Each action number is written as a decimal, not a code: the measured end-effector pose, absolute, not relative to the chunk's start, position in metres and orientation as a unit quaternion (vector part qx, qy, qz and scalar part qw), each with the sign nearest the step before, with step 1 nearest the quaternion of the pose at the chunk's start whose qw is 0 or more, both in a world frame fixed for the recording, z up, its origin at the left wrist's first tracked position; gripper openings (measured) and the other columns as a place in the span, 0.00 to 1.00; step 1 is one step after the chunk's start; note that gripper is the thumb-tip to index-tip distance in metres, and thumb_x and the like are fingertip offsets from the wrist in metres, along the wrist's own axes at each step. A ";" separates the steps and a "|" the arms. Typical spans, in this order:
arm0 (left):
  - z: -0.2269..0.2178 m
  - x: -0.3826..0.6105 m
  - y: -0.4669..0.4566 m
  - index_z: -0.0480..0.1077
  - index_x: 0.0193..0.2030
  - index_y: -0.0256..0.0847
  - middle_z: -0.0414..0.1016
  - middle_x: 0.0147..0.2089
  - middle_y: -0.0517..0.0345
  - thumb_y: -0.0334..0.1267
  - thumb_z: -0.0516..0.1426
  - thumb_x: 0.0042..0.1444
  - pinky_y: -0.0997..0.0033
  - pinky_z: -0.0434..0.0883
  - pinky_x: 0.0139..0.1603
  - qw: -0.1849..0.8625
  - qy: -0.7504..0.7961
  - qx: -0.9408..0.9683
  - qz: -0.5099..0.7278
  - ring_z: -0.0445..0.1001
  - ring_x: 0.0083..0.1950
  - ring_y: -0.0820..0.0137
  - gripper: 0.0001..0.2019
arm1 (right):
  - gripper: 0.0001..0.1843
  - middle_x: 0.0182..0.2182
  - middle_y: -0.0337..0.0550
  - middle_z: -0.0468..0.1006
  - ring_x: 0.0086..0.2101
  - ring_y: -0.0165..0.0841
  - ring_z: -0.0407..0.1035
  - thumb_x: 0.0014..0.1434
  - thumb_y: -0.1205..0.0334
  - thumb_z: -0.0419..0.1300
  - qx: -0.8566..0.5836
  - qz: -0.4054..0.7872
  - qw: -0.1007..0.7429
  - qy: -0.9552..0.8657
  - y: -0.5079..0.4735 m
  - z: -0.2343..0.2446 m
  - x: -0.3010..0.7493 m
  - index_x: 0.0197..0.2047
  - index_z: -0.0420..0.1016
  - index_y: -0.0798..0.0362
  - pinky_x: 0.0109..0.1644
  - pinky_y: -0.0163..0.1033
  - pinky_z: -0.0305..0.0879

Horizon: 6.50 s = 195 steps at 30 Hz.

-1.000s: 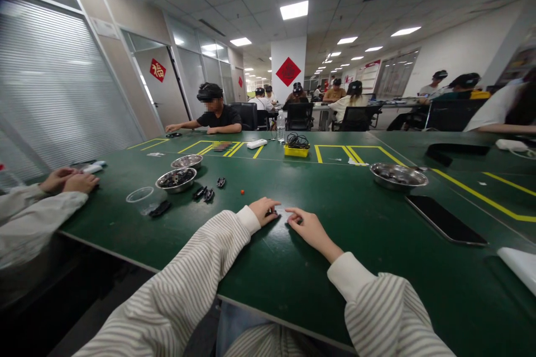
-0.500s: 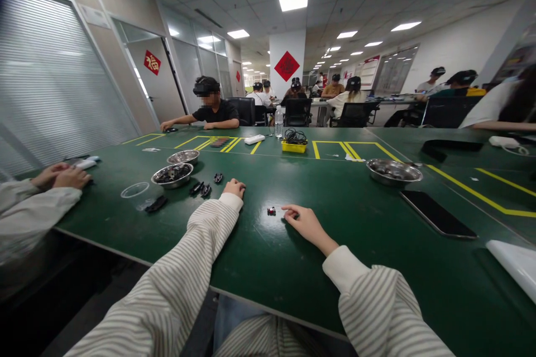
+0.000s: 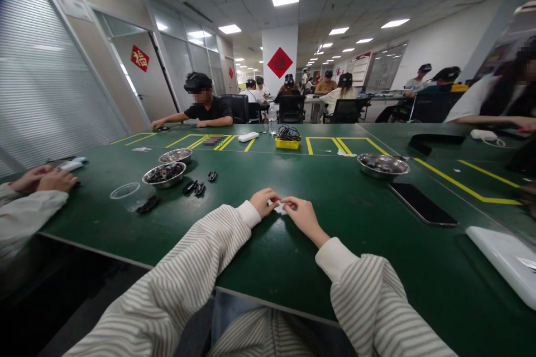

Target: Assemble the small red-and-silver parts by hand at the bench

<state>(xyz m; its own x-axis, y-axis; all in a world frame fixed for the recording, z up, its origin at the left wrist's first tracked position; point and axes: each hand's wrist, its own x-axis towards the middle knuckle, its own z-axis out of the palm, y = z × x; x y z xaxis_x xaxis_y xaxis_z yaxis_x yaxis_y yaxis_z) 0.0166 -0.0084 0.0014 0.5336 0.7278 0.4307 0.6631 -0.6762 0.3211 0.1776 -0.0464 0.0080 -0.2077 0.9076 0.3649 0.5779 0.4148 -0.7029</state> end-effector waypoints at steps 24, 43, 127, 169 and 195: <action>-0.001 -0.004 -0.008 0.71 0.35 0.42 0.68 0.29 0.60 0.37 0.54 0.43 0.76 0.64 0.32 0.055 0.490 0.852 0.177 0.66 0.30 0.74 0.11 | 0.16 0.28 0.39 0.72 0.27 0.30 0.64 0.49 0.60 0.53 -0.531 0.078 0.269 -0.799 -0.023 0.000 0.169 0.43 0.69 0.46 0.27 0.32 0.54; 0.003 0.006 -0.020 0.69 0.38 0.39 0.67 0.33 0.57 0.37 0.53 0.48 0.77 0.67 0.35 0.068 0.357 0.858 0.363 0.66 0.32 0.77 0.10 | 0.10 0.28 0.43 0.76 0.28 0.31 0.69 0.47 0.59 0.55 -0.442 0.204 0.443 -0.753 -0.050 0.016 0.171 0.32 0.73 0.55 0.31 0.34 0.63; -0.002 -0.069 0.034 0.69 0.37 0.42 0.64 0.40 0.52 0.35 0.49 0.51 0.69 0.61 0.43 -0.012 0.704 0.693 0.154 0.61 0.43 0.66 0.10 | 0.14 0.24 0.43 0.76 0.24 0.31 0.68 0.48 0.57 0.52 -0.487 0.268 0.342 -0.758 -0.043 0.008 0.173 0.29 0.75 0.56 0.30 0.33 0.61; -0.005 -0.001 -0.012 0.68 0.38 0.38 0.66 0.33 0.57 0.32 0.53 0.45 0.73 0.62 0.40 0.094 0.385 0.899 0.186 0.64 0.37 0.71 0.12 | 0.11 0.30 0.41 0.71 0.28 0.30 0.64 0.49 0.56 0.53 -0.501 0.081 0.264 -0.820 -0.036 0.000 0.172 0.33 0.73 0.49 0.31 0.33 0.57; 0.002 -0.003 -0.017 0.67 0.33 0.40 0.65 0.33 0.60 0.42 0.53 0.47 0.78 0.63 0.31 0.090 0.415 0.887 0.179 0.64 0.29 0.77 0.09 | 0.12 0.24 0.40 0.75 0.25 0.30 0.67 0.46 0.58 0.55 -0.498 0.164 0.320 -0.789 -0.041 0.007 0.177 0.33 0.74 0.53 0.31 0.33 0.60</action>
